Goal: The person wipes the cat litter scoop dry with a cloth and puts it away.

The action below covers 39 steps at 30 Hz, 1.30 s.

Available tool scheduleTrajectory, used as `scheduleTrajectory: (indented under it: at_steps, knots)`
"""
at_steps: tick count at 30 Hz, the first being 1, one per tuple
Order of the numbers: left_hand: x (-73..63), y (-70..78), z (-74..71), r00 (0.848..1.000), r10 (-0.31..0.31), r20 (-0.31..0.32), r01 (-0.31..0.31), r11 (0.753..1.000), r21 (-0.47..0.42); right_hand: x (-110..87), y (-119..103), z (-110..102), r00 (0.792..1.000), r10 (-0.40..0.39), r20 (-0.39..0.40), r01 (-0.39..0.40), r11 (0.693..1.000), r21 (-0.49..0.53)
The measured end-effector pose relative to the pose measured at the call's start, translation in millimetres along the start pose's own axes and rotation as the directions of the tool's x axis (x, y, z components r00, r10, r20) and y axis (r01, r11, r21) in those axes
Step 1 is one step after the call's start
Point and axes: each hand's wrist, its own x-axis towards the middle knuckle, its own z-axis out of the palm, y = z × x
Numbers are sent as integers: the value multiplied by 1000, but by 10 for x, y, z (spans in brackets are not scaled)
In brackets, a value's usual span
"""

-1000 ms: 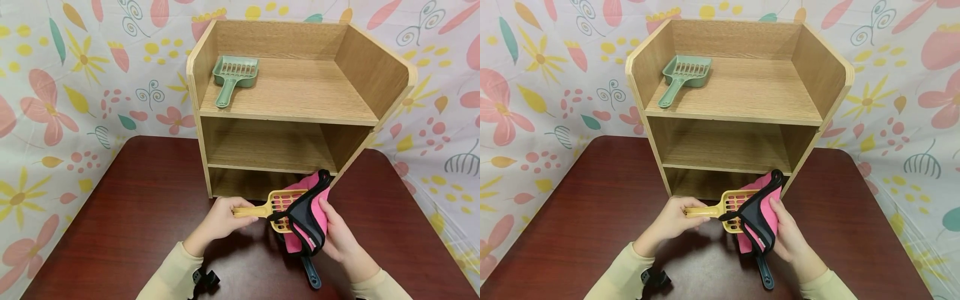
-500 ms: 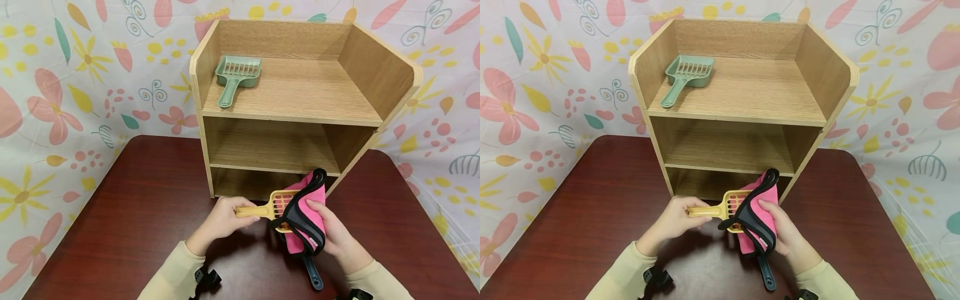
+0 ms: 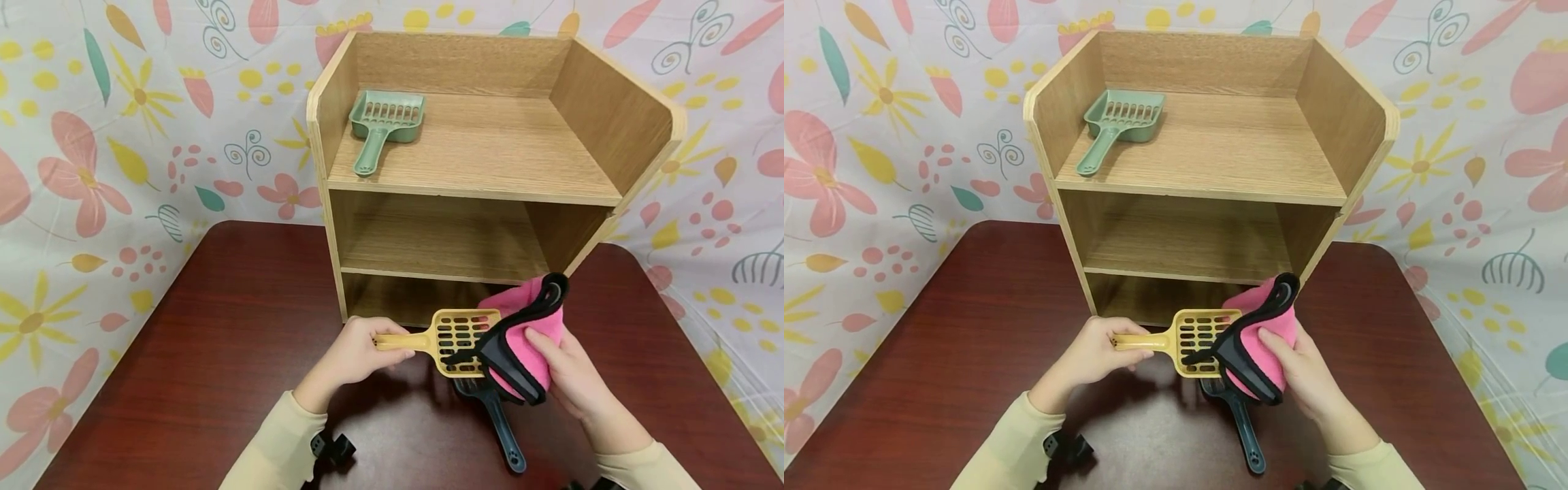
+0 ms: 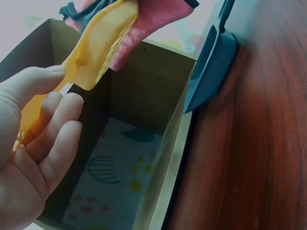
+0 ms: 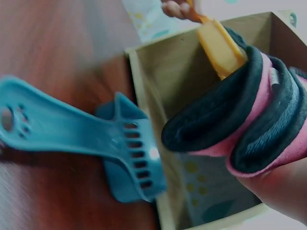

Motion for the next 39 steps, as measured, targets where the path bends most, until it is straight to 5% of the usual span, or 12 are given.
scheduleTrajectory:
  at_steps: [3,5,8,11,14,17,20,24,31,39]
  knots:
    - [-3,13,10,1000,6,7,-6,1000,5,-5,-35,17,988,-146,51,154,965,-211]
    - [-4,19,33,1000,14,8,-14,1000,23,4,-31,64,974,-208,88,225,871,-436]
    - [-8,26,71,999,42,0,-42,998,52,19,3,176,969,-217,119,230,615,-754]
    - [-12,35,106,997,81,-12,-80,993,88,28,45,296,975,-176,132,188,353,-916]
    - [-19,29,132,993,120,-21,-115,981,155,27,91,408,975,-169,142,170,167,-971]
    - [-27,13,145,990,141,-20,-133,967,216,17,143,497,957,-221,185,200,45,-979]
    - [-30,6,146,989,144,-19,-137,966,218,-3,172,552,917,-313,249,258,-14,-966]
    - [-27,35,138,990,139,-31,-131,975,181,-25,147,575,875,-379,300,317,-17,-948]
    - [-44,59,146,994,104,-42,-97,986,139,45,152,623,872,-379,310,318,-43,-947]
    - [-28,16,229,982,166,-84,-150,973,173,194,157,585,855,-442,272,264,-80,-961]
